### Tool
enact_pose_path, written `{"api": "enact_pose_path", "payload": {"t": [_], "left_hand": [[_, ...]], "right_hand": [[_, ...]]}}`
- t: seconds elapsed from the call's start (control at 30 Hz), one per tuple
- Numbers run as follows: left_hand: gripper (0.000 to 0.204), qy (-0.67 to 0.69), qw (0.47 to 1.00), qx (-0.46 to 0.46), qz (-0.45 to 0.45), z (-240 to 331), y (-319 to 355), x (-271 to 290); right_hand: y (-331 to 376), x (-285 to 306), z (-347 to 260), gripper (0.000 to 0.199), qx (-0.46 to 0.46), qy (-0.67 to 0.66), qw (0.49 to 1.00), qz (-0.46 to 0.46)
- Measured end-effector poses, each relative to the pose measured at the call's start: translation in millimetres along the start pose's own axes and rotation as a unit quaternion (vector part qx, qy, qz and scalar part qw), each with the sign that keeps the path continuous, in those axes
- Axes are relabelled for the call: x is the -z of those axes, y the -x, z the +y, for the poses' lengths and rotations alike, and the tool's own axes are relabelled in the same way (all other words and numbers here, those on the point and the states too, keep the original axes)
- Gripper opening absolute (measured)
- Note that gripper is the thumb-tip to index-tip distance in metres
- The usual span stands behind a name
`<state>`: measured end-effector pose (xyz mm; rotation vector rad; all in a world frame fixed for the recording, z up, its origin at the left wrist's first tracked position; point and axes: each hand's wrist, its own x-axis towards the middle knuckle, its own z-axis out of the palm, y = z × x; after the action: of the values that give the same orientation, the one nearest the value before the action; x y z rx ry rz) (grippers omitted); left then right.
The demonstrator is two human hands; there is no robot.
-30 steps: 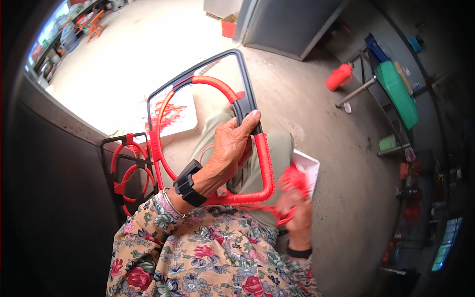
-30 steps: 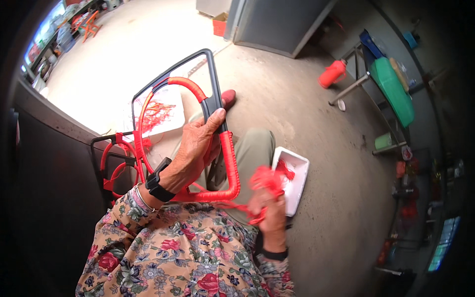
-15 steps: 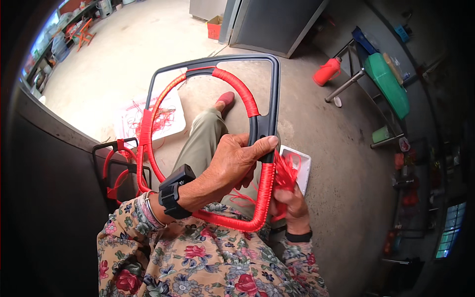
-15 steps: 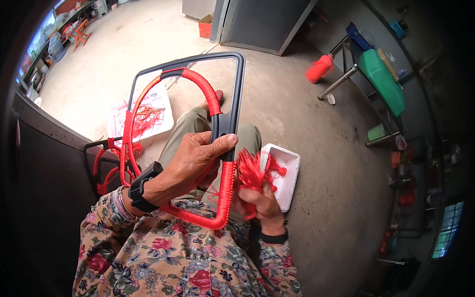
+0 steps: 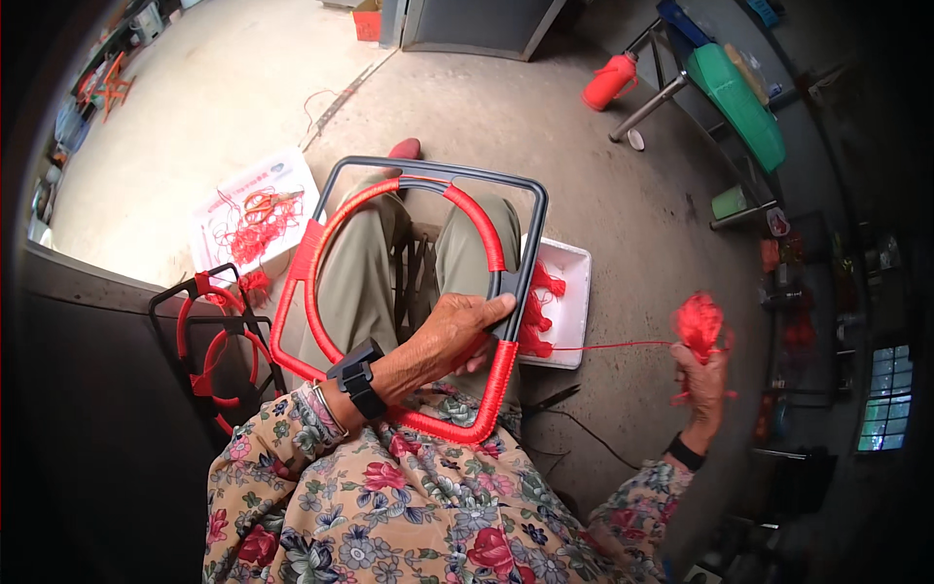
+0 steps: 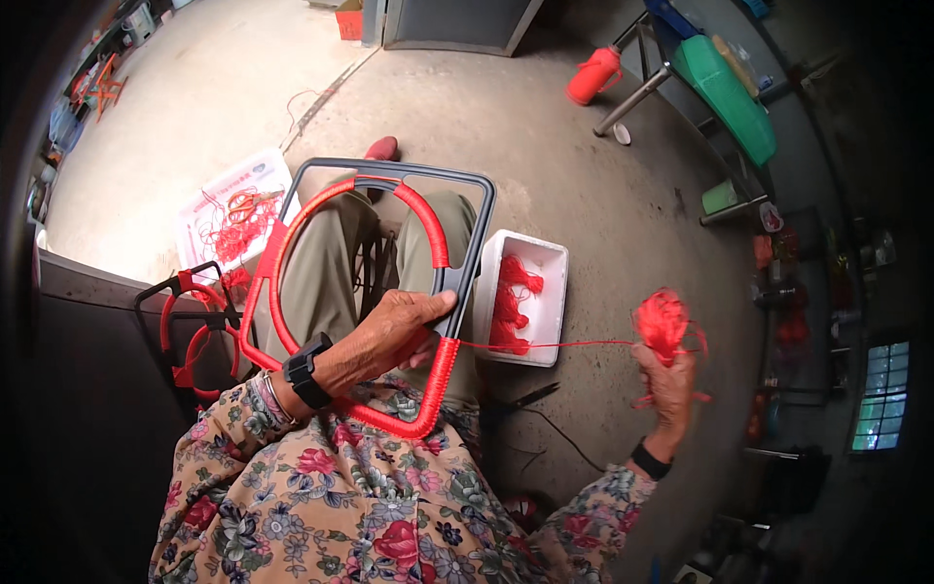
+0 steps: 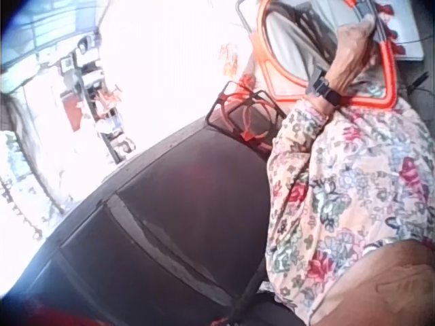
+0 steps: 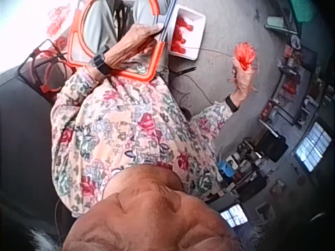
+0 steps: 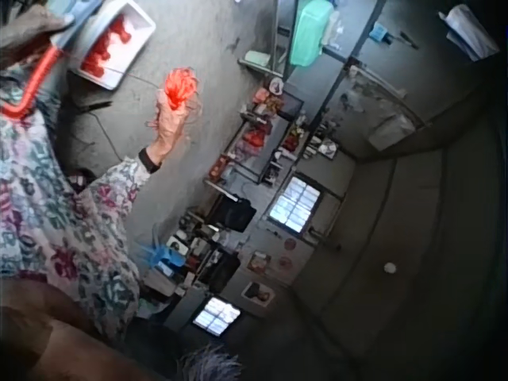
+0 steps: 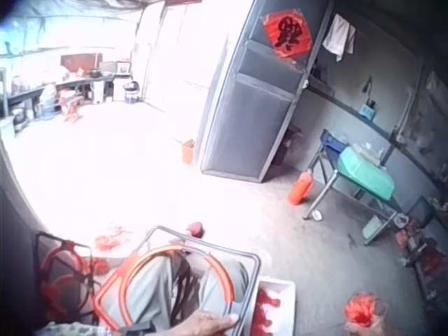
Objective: The person is wrapping a red cord tightly and repeatedly around a black circular frame.
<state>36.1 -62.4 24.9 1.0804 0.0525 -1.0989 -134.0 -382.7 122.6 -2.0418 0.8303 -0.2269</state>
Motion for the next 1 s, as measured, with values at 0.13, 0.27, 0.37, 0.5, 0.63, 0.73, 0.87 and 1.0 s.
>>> {"api": "enact_pose_path", "payload": {"t": [0.13, 0.27, 0.37, 0.5, 0.63, 0.73, 0.87, 1.0], "left_hand": [[0.05, 0.036, 0.999, 0.039, 0.007, -4.0, -3.0, 2.8], [0.054, -0.023, 0.998, 0.053, -0.005, -2.7, -1.6, 15.4], [0.049, -0.033, 0.997, 0.067, -0.027, -1.1, 5.3, 18.7], [0.032, 0.016, 0.996, 0.052, -0.065, -12.7, 4.6, 24.2], [0.025, 0.034, 0.996, 0.055, -0.068, -15.6, -0.8, 29.4], [0.026, 0.011, 0.997, 0.046, -0.058, -14.9, -1.2, 28.8], [0.022, 0.013, 0.998, 0.046, -0.029, -14.9, 1.8, 24.9], [0.024, 0.04, 0.995, -0.022, 0.089, -22.2, 2.7, 25.9]], "right_hand": [[2.0, -39.9, 42.1, 0.018, -0.058, -0.157, 0.986, -0.002], [2.0, -60.7, 69.4, 0.014, -0.074, -0.22, 0.972, -0.024], [3.1, -64.6, 94.5, 0.015, -0.11, -0.289, 0.95, -0.035], [6.0, -67.5, 117.7, 0.015, -0.158, -0.308, 0.937, -0.04], [2.9, -82.1, 126.6, 0.022, -0.181, -0.296, 0.937, -0.029], [-10.8, -78.8, 134.9, 0.031, -0.179, -0.139, 0.973, 0.037], [-42.4, -73.0, 95.7, 0.033, -0.102, -0.026, 0.988, 0.111], [-50.4, -124.3, -25.6, 0.033, 0.123, 0.042, 0.99, 0.05]]}}
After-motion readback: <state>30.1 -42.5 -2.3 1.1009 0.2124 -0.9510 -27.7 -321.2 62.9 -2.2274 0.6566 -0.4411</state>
